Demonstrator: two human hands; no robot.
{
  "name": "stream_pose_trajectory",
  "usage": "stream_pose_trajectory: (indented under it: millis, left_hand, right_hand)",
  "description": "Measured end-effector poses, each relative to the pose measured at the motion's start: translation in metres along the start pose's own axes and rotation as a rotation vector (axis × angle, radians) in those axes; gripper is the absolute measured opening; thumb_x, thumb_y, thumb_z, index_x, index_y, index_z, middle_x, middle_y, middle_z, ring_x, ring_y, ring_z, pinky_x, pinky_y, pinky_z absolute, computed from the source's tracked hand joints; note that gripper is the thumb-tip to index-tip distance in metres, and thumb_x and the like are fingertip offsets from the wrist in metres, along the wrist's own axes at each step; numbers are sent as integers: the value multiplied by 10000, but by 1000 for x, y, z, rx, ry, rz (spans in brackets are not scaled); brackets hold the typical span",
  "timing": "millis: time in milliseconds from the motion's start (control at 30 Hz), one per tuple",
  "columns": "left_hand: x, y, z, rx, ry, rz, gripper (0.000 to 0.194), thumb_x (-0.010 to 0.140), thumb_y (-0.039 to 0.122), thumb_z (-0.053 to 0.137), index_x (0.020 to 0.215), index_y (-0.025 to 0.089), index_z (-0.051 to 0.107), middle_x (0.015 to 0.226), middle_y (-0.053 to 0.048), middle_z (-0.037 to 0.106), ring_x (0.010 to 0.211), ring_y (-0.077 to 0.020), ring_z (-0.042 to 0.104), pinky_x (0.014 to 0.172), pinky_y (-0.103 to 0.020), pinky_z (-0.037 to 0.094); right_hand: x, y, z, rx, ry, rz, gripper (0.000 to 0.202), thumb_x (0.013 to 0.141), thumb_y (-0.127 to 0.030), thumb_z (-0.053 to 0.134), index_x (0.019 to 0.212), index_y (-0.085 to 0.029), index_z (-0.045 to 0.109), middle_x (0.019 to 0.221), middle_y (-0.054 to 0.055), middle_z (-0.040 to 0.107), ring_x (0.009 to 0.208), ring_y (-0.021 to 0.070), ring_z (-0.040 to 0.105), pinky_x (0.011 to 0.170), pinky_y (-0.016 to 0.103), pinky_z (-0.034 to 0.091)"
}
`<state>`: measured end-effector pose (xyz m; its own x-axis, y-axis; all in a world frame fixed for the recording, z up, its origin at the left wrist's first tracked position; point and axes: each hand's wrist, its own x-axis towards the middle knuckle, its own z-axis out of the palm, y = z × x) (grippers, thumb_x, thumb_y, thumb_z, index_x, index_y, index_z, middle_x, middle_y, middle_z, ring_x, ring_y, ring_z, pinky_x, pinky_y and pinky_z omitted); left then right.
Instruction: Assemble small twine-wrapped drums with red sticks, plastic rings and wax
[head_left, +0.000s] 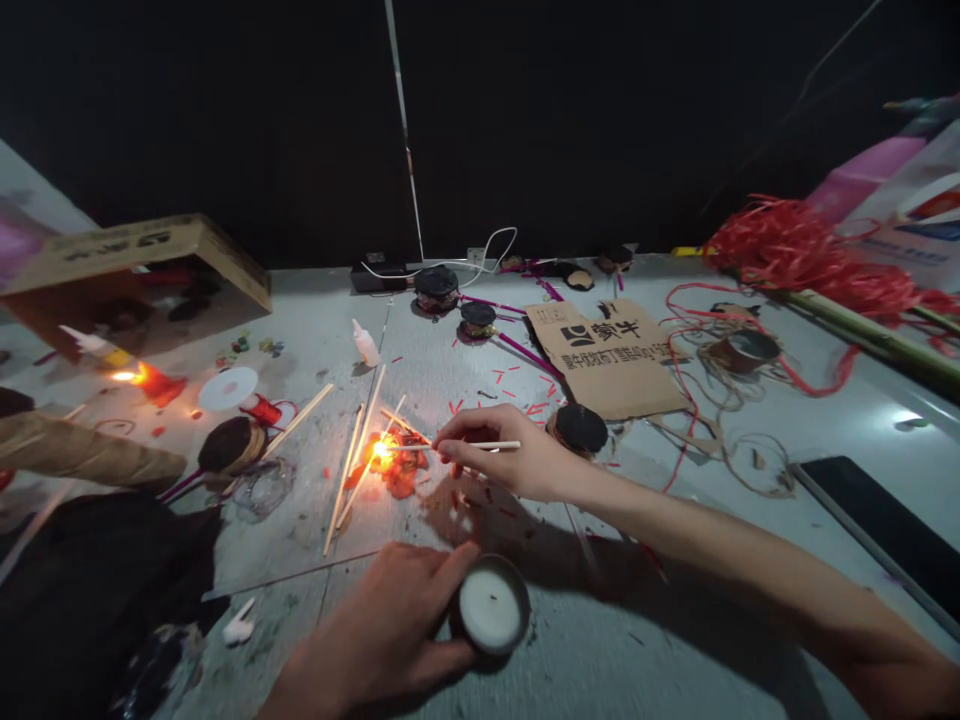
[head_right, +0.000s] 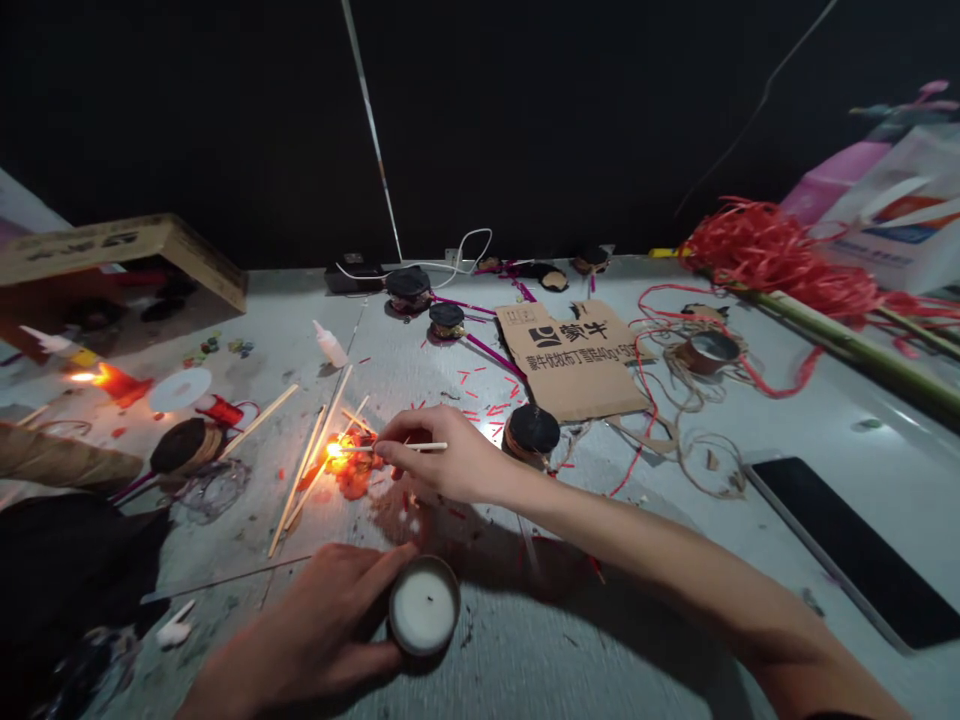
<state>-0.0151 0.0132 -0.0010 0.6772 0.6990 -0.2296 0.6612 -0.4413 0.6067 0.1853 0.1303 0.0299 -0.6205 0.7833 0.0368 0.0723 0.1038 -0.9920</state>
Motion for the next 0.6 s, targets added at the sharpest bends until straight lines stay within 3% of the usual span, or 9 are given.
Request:
stream_pose_trajectory:
  millis: [333, 467, 533, 600]
  left_hand:
    - [-1, 3, -4, -2, -38, -46, 339, 856, 283, 753, 1160, 234, 611, 869, 12, 739, 750, -229, 685, 636, -320, 361]
    - [-3, 2, -2, 39, -33, -83, 346, 845, 276, 776, 1152, 236, 623, 886, 2, 764, 773, -249, 722, 655, -329, 397]
    - [-4, -1, 0, 91, 28, -63, 386, 861, 357, 809, 1175, 238, 619, 917, -9, 788, 799, -268, 752, 668, -335, 430]
    - [-6, -5, 0, 131, 187, 22, 498, 869, 562, 814, 1180, 231, 608, 932, -21, 801, 799, -273, 769, 659, -337, 450]
  right_hand:
    - [4, 12, 1, 34, -16, 33, 209, 982, -407, 729, 964, -199, 748, 806, 6, 733, 642, 135, 635, 561, 251, 453]
    - [4, 10, -2, 3, 3, -3, 180, 973, -375, 743, 961, -197, 762, 828, 9, 726, 726, 143, 630, 619, 258, 456]
    - [4, 9, -3, -7, 9, -12, 170, 972, -362, 748, 954, -194, 768, 853, 14, 731, 761, 146, 634, 660, 267, 466]
    - [4, 9, -5, -13, 12, -12, 169, 970, -357, 751, 946, -190, 771, 862, 16, 734, 763, 144, 633, 679, 273, 469]
